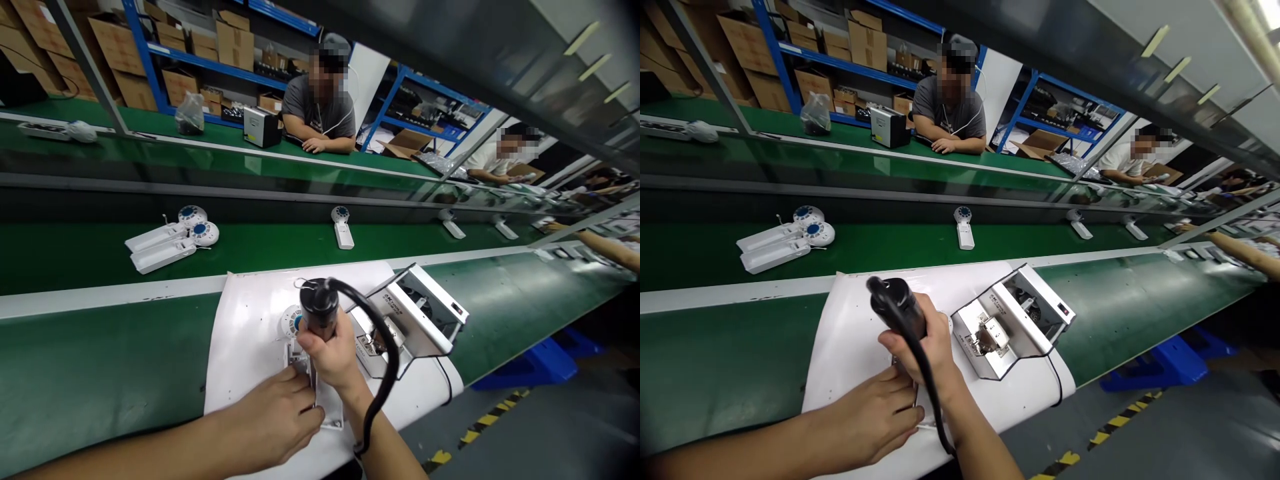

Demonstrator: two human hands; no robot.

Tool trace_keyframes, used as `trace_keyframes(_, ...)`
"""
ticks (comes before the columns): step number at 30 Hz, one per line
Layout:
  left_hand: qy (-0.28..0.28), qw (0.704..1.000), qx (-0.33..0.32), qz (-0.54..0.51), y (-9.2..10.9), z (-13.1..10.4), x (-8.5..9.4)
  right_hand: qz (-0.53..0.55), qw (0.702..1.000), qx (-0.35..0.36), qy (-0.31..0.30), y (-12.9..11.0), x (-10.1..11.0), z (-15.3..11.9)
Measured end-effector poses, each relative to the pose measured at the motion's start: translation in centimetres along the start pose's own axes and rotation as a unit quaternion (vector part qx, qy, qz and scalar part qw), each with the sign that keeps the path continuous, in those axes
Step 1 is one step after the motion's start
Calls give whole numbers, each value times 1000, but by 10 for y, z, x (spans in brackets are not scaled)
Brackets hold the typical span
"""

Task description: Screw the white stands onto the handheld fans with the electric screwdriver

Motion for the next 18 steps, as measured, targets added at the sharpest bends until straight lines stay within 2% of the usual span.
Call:
trace_keyframes(2, 12, 1000, 7, 13, 2, 0, 1, 41, 998, 47, 20, -9, 8, -3)
trace_keyframes(3, 16, 1000, 10, 16, 2, 1, 2, 63, 993, 82, 51, -17, 16, -6)
trace_keyframes(5, 18, 1000, 12, 15, 3, 1, 3, 81, 974, 152, 147, -36, 35, -12)
trace_keyframes(7, 18, 1000, 11, 7, 3, 1, 4, 55, 947, 198, 246, -53, 57, -17)
trace_keyframes(9, 21, 1000, 9, -2, 3, 0, 5, 20, 929, 218, 299, -60, 75, -17)
trace_keyframes(11, 24, 1000, 7, -11, 3, -1, 6, 9, 922, 225, 316, -57, 86, -15)
trace_keyframes(14, 20, 1000, 4, -19, 4, -3, 6, 15, 919, 221, 326, -48, 91, -12)
trace_keyframes(18, 8, 1000, 9, -21, 5, -4, 5, 44, 943, 196, 267, -53, 79, -15)
Point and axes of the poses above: each hand's wrist, its own z-axis towards the middle knuckle, its own x-axis out of the back of the hand, y = z × x, the point moved 2 cm from there along z, towards the middle knuckle, and after that the axes turned 1 degree about -z, right-handed, at the moved point
